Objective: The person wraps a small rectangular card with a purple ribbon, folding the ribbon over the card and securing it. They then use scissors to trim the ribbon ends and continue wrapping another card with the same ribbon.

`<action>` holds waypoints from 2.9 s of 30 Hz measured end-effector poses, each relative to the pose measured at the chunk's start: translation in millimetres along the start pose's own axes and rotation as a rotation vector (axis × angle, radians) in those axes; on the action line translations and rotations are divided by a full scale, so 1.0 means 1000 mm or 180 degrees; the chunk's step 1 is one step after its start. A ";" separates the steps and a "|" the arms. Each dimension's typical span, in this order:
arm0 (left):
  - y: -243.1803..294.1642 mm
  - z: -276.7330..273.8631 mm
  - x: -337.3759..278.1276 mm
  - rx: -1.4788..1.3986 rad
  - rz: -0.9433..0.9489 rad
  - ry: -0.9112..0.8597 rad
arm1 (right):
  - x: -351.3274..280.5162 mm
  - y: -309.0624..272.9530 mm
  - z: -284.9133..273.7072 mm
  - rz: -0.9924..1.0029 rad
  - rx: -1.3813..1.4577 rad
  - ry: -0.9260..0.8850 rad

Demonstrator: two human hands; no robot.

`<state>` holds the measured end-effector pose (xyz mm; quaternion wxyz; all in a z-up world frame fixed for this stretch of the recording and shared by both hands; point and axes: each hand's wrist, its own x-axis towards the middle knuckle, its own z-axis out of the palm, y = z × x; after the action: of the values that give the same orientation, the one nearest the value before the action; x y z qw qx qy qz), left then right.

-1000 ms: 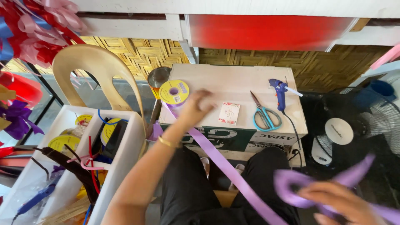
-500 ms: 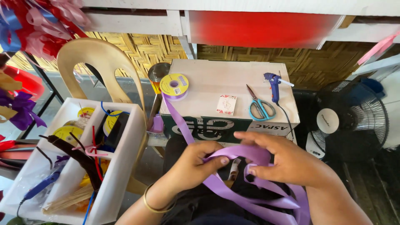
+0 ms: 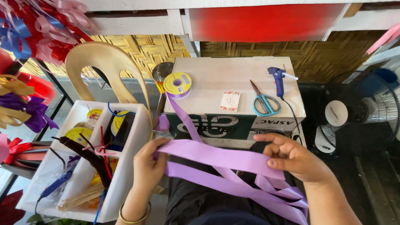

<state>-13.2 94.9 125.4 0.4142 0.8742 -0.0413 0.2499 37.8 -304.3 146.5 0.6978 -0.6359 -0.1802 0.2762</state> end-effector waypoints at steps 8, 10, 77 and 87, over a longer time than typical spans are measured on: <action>0.045 0.059 -0.029 -0.0253 0.1419 -0.0626 | 0.039 -0.004 0.065 0.0182 0.0310 -0.0109; 0.059 0.076 -0.035 -0.0349 0.1628 -0.0363 | 0.052 0.009 0.085 0.0262 0.0567 0.0446; 0.035 0.085 -0.027 -0.2037 -0.0924 -0.1545 | 0.063 0.061 0.046 -0.0433 -0.1293 0.1423; 0.050 0.049 -0.009 -0.1488 -0.0702 -0.2618 | 0.059 0.062 0.037 -0.0135 -0.0512 0.1774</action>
<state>-15.1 24.5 130.2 0.5729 0.7832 -0.1638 -0.1778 51.5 -236.4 83.9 0.6733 -0.7366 -0.0161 0.0611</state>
